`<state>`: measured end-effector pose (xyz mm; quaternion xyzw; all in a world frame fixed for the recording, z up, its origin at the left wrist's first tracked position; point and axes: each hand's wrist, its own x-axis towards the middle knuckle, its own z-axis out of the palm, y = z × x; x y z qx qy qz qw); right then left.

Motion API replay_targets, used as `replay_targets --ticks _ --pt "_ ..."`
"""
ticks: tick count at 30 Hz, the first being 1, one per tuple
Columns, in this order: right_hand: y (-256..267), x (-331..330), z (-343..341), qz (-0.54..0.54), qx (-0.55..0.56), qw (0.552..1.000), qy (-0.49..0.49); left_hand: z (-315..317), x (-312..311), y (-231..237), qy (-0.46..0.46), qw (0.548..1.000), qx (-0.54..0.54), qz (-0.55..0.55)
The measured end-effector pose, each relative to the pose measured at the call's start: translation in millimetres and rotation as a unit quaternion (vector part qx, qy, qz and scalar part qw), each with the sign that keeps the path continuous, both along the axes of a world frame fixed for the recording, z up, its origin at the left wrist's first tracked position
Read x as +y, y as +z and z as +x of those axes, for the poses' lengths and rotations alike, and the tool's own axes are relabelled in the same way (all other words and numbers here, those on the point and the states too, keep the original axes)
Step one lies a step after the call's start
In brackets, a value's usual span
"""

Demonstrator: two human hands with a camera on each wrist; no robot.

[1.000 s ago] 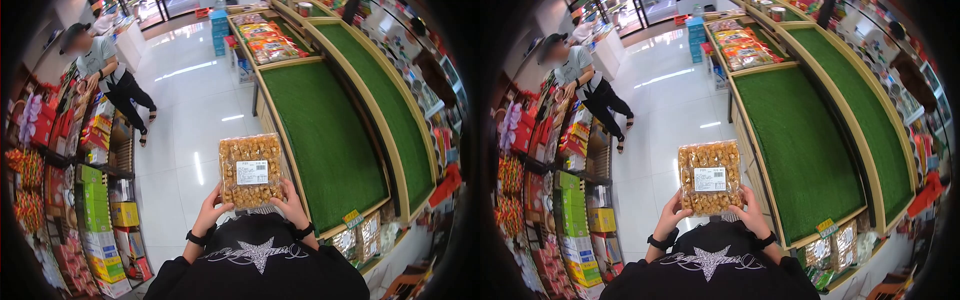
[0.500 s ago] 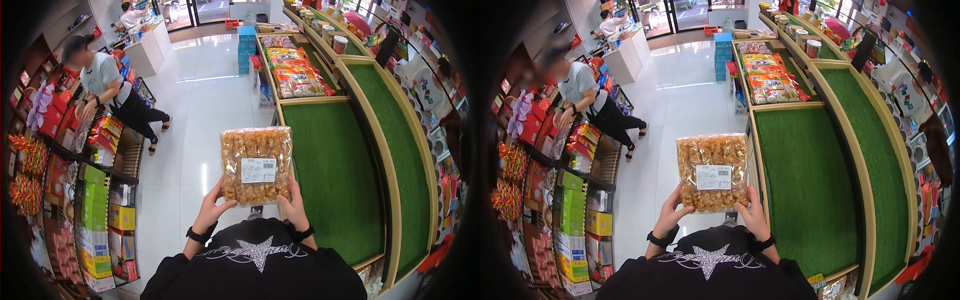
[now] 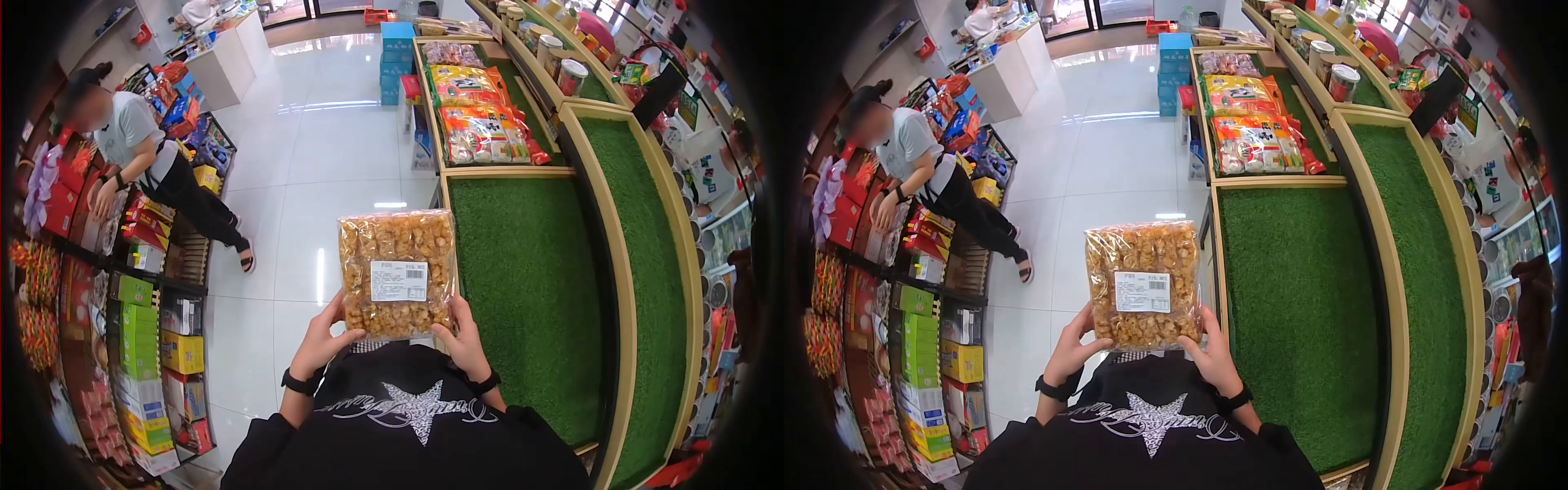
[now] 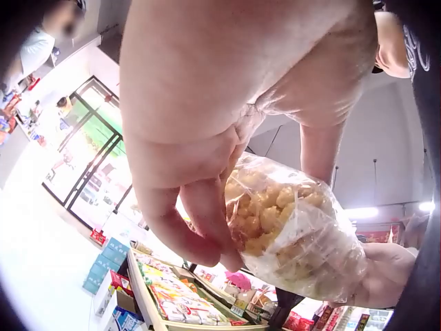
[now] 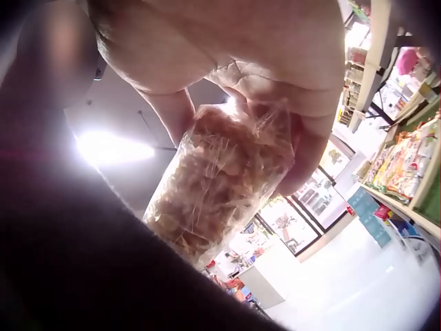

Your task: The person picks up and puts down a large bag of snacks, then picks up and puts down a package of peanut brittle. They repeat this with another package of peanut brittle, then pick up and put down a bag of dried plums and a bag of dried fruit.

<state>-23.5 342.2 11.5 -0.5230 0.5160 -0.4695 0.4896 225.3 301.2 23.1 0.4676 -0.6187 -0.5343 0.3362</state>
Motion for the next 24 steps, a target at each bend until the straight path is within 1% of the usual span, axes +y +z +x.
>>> replay_targets --ticks 2,5,6,9,11,13,14,16,18,19,20,21,23,24 --pt "-8.9 -9.8 -3.9 -0.008 0.008 1.0 -0.024 -3.5 -14.7 -5.8 -0.012 1.0 0.002 0.016" --pt "-13.4 -33.0 -8.1 -0.037 0.029 0.997 -0.059 -9.5 -51.0 -14.7 -0.026 1.0 0.006 -0.016" --pt "-12.6 -56.4 -7.8 -0.047 0.043 0.995 -0.078 -12.9 -79.7 -8.9 -0.042 0.999 0.02 -0.019" --pt "-15.6 -92.3 -3.6 -0.057 0.037 0.992 -0.107 -10.7 -127.7 -5.9 -0.074 0.997 0.027 -0.015" --pt "-4.3 -116.0 5.1 -0.065 0.045 0.989 -0.122 -6.1 -161.8 1.5 -0.098 0.995 0.027 -0.013" --pt "14.2 -141.3 14.6 -0.015 -0.004 0.995 -0.099 -1.1 -193.8 10.0 -0.111 0.993 0.032 -0.031" --pt "15.3 -153.9 19.0 -0.019 -0.006 0.994 -0.106 2.9 -208.9 13.4 -0.116 0.992 0.035 -0.044" --pt "13.6 -178.0 29.5 -0.046 0.019 0.991 -0.127 10.0 -237.7 16.9 -0.125 0.99 0.033 -0.051" --pt "17.6 -198.5 37.6 -0.048 0.02 0.989 -0.137 16.7 -263.1 18.0 -0.138 0.989 0.027 -0.052" --pt "18.8 -208.4 40.8 -0.049 0.031 0.989 -0.137 18.8 -274.3 17.4 -0.139 0.989 0.033 -0.037" --pt "17.1 -216.1 44.3 -0.069 0.055 0.983 -0.16 20.6 -283.7 15.9 -0.14 0.989 0.041 -0.018" --pt "15.6 -221.3 46.2 -0.063 0.052 0.982 -0.169 22.2 -292.2 13.2 -0.148 0.988 0.037 -0.012" --pt "12.9 -228.8 46.2 -0.05 0.05 0.982 -0.176 24.6 -308.4 6.5 -0.188 0.98 -0.031 -0.059" --pt "13.1 -232.0 44.3 -0.036 0.059 0.982 -0.176 24.5 -313.4 3.9 -0.197 0.978 -0.035 -0.055"
